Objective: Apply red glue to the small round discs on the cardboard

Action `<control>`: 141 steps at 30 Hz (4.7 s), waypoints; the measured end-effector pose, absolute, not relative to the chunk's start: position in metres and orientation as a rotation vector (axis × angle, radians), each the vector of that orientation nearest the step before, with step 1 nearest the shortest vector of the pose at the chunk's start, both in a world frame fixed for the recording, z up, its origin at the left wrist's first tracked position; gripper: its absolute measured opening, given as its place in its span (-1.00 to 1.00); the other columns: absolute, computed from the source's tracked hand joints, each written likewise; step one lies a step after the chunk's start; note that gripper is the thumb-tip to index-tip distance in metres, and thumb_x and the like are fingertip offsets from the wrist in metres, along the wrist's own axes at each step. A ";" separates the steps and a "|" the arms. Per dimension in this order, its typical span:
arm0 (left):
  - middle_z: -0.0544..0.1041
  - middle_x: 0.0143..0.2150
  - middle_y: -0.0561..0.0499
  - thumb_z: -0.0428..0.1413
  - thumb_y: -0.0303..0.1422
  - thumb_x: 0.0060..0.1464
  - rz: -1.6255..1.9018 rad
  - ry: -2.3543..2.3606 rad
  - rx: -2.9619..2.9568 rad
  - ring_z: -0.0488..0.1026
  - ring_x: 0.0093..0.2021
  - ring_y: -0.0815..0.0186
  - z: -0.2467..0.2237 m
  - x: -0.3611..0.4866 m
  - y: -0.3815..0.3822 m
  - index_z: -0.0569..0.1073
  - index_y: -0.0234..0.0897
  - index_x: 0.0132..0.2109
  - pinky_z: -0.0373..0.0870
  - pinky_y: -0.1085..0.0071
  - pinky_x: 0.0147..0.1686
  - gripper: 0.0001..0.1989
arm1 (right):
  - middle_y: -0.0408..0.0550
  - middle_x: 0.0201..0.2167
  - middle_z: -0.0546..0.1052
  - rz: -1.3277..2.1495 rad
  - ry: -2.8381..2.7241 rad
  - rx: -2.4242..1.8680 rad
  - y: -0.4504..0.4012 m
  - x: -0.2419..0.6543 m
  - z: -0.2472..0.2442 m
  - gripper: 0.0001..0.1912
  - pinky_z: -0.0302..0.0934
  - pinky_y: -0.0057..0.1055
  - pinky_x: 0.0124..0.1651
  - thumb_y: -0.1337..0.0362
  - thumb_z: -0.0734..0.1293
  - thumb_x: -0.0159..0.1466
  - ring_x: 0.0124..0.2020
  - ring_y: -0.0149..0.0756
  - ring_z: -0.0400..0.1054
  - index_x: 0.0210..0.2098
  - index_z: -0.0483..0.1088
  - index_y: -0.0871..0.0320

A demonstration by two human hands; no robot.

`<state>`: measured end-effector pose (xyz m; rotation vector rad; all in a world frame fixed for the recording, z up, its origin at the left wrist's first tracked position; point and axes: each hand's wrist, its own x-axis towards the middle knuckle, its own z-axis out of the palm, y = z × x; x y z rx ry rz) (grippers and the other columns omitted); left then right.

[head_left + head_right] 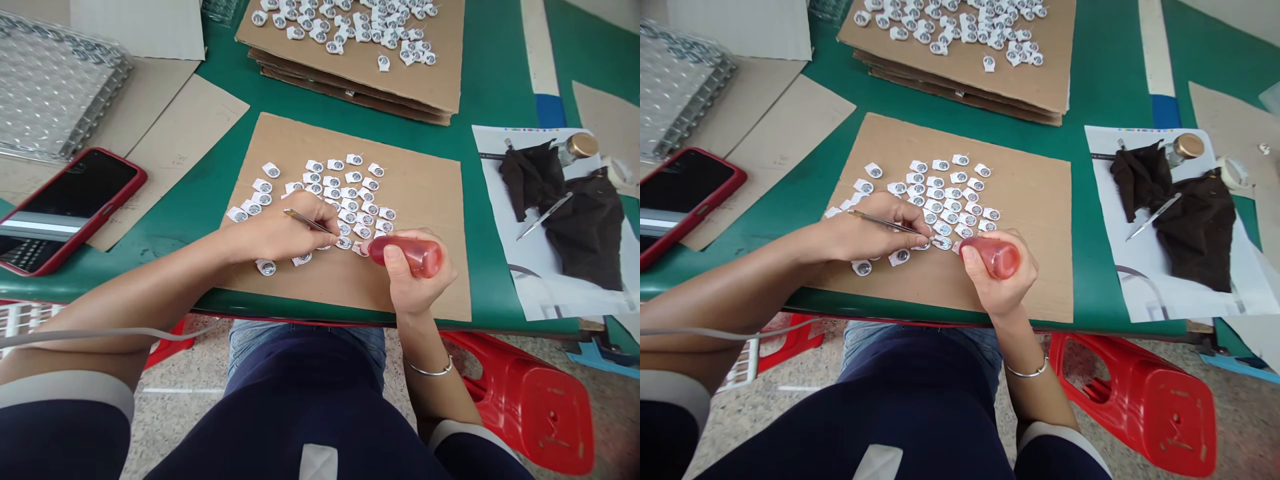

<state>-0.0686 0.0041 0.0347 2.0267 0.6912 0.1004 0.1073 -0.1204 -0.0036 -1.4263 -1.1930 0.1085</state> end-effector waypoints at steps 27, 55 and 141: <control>0.51 -0.43 0.06 0.06 -0.39 -0.01 0.064 0.744 2.025 0.40 -0.44 0.42 0.040 -0.067 0.004 0.51 -0.30 -0.32 0.23 0.54 -0.49 -0.86 | -0.08 -0.43 0.46 0.020 -1.284 -1.386 -0.120 0.109 -0.006 -0.77 0.30 -0.36 -0.33 0.28 0.43 0.05 -0.38 -0.33 0.39 -0.32 0.37 0.22; 0.51 -0.44 0.02 0.10 -0.36 -0.04 0.046 0.780 1.926 0.39 -0.45 0.40 0.036 -0.067 0.005 0.52 -0.33 -0.31 0.21 0.53 -0.51 -0.84 | -0.09 -0.40 0.46 0.067 -1.311 -1.382 -0.122 0.108 -0.004 -0.80 0.29 -0.36 -0.29 0.28 0.40 0.09 -0.34 -0.35 0.38 -0.30 0.36 0.21; 0.35 -0.49 -0.08 -0.10 -0.62 0.02 0.400 0.259 2.953 0.27 -0.45 0.25 0.027 -0.063 -0.030 0.30 -0.37 -0.45 0.23 0.31 -0.44 -0.83 | -0.10 -0.45 0.44 0.511 -1.208 -1.368 -0.049 0.119 0.018 -0.68 0.32 -0.38 -0.42 0.01 0.38 0.11 -0.43 -0.36 0.40 -0.39 0.36 0.16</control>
